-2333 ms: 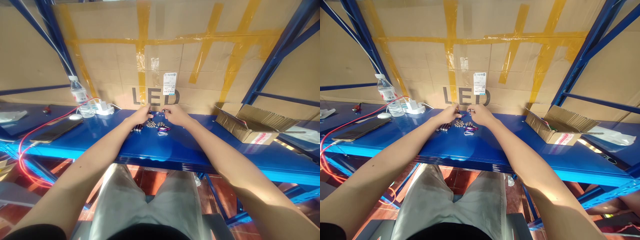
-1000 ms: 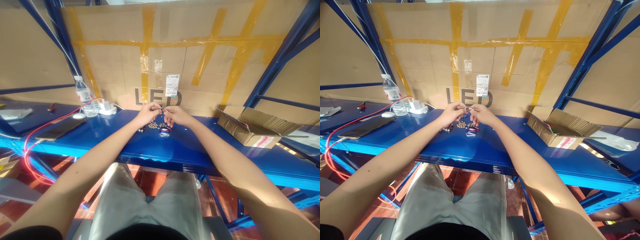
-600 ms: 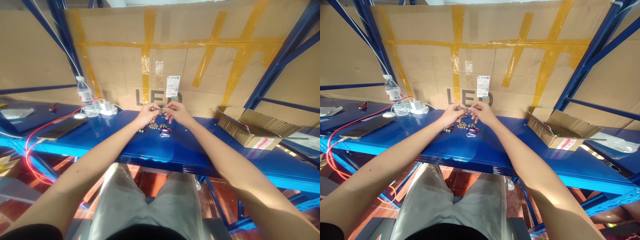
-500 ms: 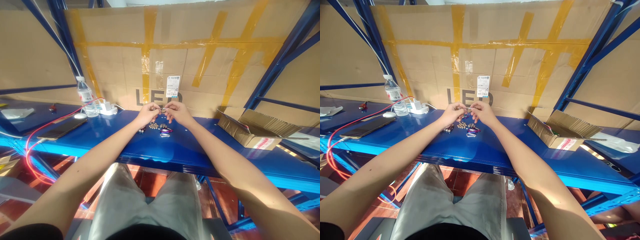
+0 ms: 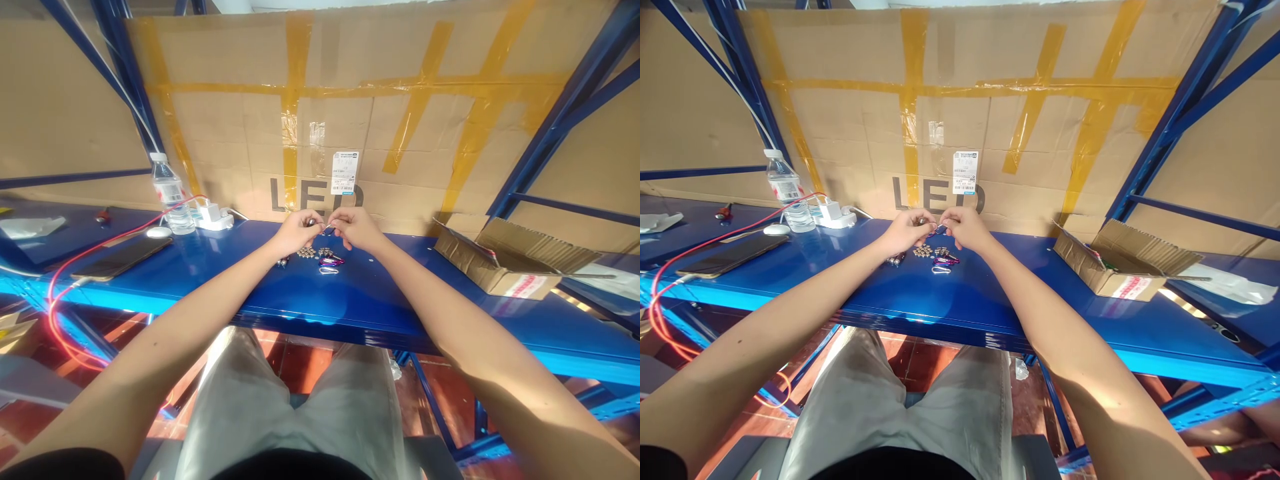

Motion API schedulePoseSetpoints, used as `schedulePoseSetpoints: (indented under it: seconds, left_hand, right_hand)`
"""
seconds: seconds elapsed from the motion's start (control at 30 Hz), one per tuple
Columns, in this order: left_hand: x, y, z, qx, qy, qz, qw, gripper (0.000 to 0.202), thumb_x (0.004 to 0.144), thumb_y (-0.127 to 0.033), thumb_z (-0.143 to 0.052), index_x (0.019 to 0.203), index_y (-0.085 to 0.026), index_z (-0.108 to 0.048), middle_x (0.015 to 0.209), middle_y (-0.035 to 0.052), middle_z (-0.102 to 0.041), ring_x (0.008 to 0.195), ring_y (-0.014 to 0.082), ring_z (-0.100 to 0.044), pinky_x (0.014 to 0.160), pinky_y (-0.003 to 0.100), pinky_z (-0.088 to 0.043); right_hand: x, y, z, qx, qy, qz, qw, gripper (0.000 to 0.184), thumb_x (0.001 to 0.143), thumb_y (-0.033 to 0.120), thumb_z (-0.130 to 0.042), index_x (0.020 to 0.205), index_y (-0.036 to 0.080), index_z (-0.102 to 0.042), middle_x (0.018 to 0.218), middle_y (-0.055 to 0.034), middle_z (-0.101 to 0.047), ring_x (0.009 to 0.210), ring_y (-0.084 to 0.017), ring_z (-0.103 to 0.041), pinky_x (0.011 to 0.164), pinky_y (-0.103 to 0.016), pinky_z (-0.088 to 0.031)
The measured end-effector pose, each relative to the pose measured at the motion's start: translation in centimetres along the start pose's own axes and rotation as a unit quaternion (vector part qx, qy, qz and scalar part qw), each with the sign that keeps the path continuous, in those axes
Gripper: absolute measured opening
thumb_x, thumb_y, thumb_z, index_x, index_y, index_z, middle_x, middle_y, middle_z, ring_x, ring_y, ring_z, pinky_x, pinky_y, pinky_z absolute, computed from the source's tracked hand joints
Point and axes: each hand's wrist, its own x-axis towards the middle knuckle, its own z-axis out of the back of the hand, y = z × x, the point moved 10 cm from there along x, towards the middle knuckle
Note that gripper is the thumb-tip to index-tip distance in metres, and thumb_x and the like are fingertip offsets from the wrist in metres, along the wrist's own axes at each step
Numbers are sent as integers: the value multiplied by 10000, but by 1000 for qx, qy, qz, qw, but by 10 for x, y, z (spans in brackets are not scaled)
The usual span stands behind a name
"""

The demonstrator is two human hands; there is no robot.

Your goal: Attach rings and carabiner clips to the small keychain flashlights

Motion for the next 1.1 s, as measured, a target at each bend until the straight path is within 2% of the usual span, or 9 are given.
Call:
schedulePoseSetpoints:
  seconds: [0.17, 0.37, 0.6, 0.73, 0.87, 0.97, 1.1]
  left_hand:
    - [1, 5, 0, 9, 3, 6, 1000, 105, 908, -256, -672, 899, -152, -661, 565, -41, -535, 421, 74, -480, 431, 213, -386]
    - [1, 1, 3, 6, -20, 11, 1000, 118, 865, -260, -719, 845, -153, -673, 549, -45, -526, 416, 75, -445, 434, 227, -337]
    - [0, 1, 0, -8, -26, 24, 999, 113, 843, -259, -719, 839, -155, -676, 569, -43, -530, 431, 80, -422, 454, 246, -330]
    - [-1, 2, -5, 10, -22, 18, 1000, 117, 840, -273, -706, 838, -159, -679, 599, -34, -545, 492, 99, -437, 511, 260, -345]
    - [-2, -7, -2, 82, -69, -30, 994, 109, 848, -265, -678, 814, -162, -679, 656, -14, -575, 587, 122, -461, 591, 273, -362]
    - [-3, -9, -1, 104, -89, -38, 990, 115, 862, -269, -659, 813, -165, -663, 683, -6, -591, 616, 130, -469, 619, 278, -369]
    - [-3, -9, -1, 103, -89, -44, 990, 122, 870, -276, -646, 818, -166, -647, 700, -7, -590, 638, 130, -474, 631, 273, -372]
  right_hand:
    - [-2, 0, -5, -23, 8, -8, 1000, 190, 955, 84, -536, 815, 172, -631, 618, 37, -542, 314, -75, -471, 330, -226, -321]
    - [-6, 1, -7, -23, 5, -24, 999, 168, 956, 89, -535, 823, 190, -553, 643, 39, -572, 332, -70, -467, 336, -217, -318]
    - [-9, 1, -9, -22, 36, -29, 999, 136, 886, 67, -584, 839, 191, -555, 633, 44, -565, 362, -68, -451, 369, -212, -323]
    - [-8, -1, -10, -34, 55, -21, 998, 155, 845, 45, -554, 795, 192, -549, 615, 40, -539, 401, -80, -439, 412, -221, -322]
    - [-5, 6, -6, -84, 28, 30, 996, 144, 855, 81, -511, 769, 186, -555, 637, 16, -556, 520, -111, -483, 526, -243, -369]
    - [-4, 13, -3, -126, -2, 60, 990, 134, 866, 118, -505, 766, 181, -569, 678, -7, -588, 631, -142, -526, 601, -261, -394]
    - [-4, 4, -4, -89, -1, 9, 996, 146, 896, 126, -513, 770, 189, -551, 655, 6, -568, 541, -121, -490, 535, -250, -375]
